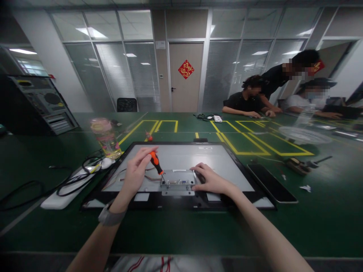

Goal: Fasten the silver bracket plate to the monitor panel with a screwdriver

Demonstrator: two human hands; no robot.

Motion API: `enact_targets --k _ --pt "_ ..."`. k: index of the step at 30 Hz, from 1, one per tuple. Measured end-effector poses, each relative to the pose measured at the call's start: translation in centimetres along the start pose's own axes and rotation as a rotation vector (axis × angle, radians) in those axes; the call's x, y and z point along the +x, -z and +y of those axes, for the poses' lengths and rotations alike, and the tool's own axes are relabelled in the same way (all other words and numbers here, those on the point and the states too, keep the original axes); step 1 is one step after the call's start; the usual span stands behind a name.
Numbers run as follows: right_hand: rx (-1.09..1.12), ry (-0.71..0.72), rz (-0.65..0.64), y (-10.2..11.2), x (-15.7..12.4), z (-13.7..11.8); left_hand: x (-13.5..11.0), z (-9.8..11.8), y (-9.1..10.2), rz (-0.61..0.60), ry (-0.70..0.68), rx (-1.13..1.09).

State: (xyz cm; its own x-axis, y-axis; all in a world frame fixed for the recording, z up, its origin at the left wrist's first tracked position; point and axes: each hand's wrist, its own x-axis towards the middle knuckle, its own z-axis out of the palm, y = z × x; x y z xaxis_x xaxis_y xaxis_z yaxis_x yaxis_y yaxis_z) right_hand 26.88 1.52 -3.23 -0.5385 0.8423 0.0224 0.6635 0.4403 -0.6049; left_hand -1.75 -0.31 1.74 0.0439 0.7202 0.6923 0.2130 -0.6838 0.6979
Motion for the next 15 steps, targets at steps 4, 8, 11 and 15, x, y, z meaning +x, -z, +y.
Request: enact_targets --k 4,8,11,15 --pt "-0.004 0.012 -0.004 -0.04 0.00 0.00 -0.16 0.05 -0.18 -0.013 -0.017 0.013" --pt "-0.010 0.017 0.004 -0.02 -0.06 -0.27 -0.38 0.16 -0.29 0.004 -0.030 0.008" --pt "-0.013 0.008 0.001 -0.01 -0.07 -0.35 -0.41 0.25 -0.21 -0.041 -0.024 -0.049" --pt "-0.021 0.024 0.009 -0.12 -0.01 -0.20 -0.39 0.01 -0.26 -0.049 -0.003 -0.058"
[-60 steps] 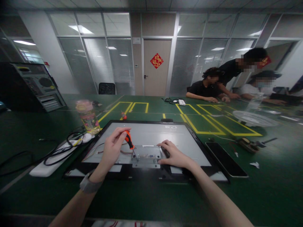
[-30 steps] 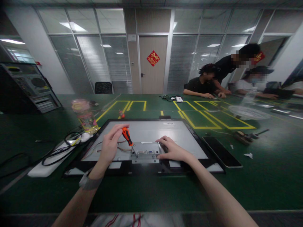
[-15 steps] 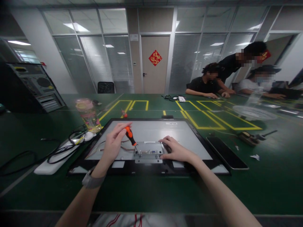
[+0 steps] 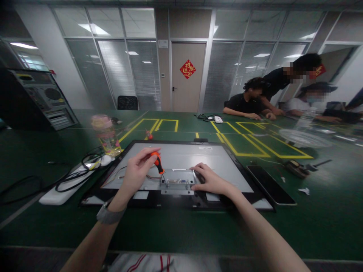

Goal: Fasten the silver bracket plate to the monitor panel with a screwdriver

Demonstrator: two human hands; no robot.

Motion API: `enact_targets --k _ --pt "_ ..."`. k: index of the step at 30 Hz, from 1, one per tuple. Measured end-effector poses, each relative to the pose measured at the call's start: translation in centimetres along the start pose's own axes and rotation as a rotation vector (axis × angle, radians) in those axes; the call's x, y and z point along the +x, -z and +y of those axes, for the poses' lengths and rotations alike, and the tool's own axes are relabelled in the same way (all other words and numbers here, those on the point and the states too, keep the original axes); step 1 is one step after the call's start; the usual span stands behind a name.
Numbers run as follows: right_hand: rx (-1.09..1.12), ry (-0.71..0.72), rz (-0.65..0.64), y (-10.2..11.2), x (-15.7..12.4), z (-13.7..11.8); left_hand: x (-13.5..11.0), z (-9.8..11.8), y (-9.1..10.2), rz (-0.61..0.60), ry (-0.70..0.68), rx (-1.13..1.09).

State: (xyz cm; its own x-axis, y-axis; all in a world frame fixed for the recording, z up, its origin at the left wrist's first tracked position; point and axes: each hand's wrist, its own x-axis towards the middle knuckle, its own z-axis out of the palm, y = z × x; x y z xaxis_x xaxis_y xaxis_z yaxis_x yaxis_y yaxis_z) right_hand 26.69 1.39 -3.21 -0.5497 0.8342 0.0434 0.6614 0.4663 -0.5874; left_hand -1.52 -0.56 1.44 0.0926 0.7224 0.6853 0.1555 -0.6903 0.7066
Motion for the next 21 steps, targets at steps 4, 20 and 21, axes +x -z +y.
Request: enact_targets --k 4,20,21 --pt "-0.008 0.021 0.005 -0.04 -0.03 0.10 0.00 -0.07 -0.22 0.042 -0.009 0.038" --pt "-0.021 0.005 0.000 0.06 -0.14 -0.30 -0.70 -0.38 -1.04 0.212 -0.026 0.147" --pt "-0.022 0.005 0.002 0.07 -0.15 -0.29 -0.72 -0.28 -1.02 0.200 -0.032 0.138"
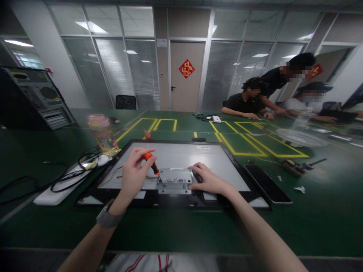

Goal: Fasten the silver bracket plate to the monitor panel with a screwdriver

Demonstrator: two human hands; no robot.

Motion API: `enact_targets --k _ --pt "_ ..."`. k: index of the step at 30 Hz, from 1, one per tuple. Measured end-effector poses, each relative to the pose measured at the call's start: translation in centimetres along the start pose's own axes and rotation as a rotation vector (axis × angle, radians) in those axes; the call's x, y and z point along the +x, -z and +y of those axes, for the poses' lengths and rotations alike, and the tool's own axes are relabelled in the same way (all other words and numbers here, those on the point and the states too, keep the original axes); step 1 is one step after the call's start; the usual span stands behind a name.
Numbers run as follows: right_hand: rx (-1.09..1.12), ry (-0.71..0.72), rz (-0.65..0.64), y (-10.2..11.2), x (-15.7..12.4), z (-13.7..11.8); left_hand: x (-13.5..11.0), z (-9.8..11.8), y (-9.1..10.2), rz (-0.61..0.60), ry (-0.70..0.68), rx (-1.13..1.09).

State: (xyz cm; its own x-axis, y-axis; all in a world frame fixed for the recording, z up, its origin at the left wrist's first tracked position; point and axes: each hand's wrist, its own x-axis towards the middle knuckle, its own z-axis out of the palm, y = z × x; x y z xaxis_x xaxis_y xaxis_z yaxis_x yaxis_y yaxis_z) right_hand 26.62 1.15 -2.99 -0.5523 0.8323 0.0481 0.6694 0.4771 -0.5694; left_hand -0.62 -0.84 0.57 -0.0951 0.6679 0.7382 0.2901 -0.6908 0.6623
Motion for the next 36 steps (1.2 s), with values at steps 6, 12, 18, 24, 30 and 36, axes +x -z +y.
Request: enact_targets --k 6,12,18,24,30,36 --pt "0.010 -0.014 -0.008 0.02 -0.02 -0.10 -0.03 0.52 0.08 -0.091 0.055 -0.197" --pt "0.004 -0.007 -0.002 -0.02 0.05 0.04 0.18 0.40 0.19 -0.050 0.047 -0.119" --pt "0.012 -0.007 -0.005 0.04 -0.03 0.07 0.48 0.63 0.28 -0.068 0.096 -0.149" --pt "0.014 0.000 -0.002 -0.04 -0.08 0.17 0.44 0.32 0.43 -0.093 0.082 -0.105" --pt "0.014 0.008 -0.001 -0.12 -0.02 0.51 0.48 0.31 0.44 -0.098 0.086 -0.145" --pt "0.010 0.005 -0.003 -0.08 0.01 0.45 0.37 0.39 0.43 -0.076 0.028 -0.107"
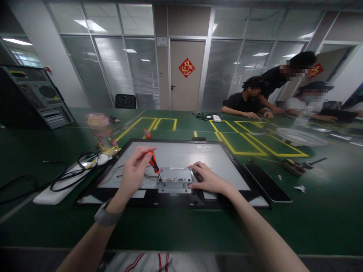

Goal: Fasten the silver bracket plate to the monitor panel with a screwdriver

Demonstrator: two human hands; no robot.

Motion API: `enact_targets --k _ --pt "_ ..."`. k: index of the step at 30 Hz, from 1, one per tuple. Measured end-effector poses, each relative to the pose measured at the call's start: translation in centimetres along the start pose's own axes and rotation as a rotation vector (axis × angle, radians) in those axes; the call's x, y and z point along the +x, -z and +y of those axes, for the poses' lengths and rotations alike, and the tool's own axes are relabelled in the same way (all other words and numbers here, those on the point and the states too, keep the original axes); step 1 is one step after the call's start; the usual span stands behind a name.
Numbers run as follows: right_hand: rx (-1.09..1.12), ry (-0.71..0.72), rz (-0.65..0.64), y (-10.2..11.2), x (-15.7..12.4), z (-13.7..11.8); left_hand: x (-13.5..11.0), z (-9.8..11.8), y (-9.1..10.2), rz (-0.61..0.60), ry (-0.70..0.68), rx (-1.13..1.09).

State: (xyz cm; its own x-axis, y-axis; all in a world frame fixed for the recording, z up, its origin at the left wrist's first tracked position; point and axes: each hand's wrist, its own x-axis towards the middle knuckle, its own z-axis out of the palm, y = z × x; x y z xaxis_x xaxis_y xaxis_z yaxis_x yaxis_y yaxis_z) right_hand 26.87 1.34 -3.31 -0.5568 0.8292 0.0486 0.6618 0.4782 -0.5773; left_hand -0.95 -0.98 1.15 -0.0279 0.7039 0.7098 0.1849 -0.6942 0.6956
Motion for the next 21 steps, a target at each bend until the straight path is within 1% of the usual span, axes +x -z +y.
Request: enact_targets --k 4,6,8,12,13,16,18,21 --pt "-0.010 -0.006 0.003 0.02 0.02 -0.17 -0.01 -0.14 0.15 -0.050 0.086 -0.098" --pt "-0.010 -0.008 0.003 0.01 0.02 -0.22 0.01 -0.22 0.13 -0.061 0.104 -0.128" --pt "-0.008 -0.005 -0.001 0.00 0.02 -0.26 0.05 -0.24 0.07 -0.045 0.081 -0.103" --pt "-0.013 0.003 0.003 0.02 0.01 -0.35 0.12 -0.02 0.02 0.024 0.008 0.008" --pt "-0.014 0.003 0.005 0.03 0.00 -0.38 0.13 0.07 0.02 0.020 0.010 -0.008" --pt "-0.011 -0.001 -0.001 0.05 -0.02 -0.45 0.12 0.19 0.05 -0.048 0.050 -0.102" --pt "-0.007 -0.006 -0.006 0.04 -0.04 -0.43 0.08 0.06 0.06 -0.072 0.064 -0.098" --pt "-0.002 -0.005 -0.006 0.03 -0.04 -0.32 0.05 -0.24 0.10 -0.031 0.021 -0.013"
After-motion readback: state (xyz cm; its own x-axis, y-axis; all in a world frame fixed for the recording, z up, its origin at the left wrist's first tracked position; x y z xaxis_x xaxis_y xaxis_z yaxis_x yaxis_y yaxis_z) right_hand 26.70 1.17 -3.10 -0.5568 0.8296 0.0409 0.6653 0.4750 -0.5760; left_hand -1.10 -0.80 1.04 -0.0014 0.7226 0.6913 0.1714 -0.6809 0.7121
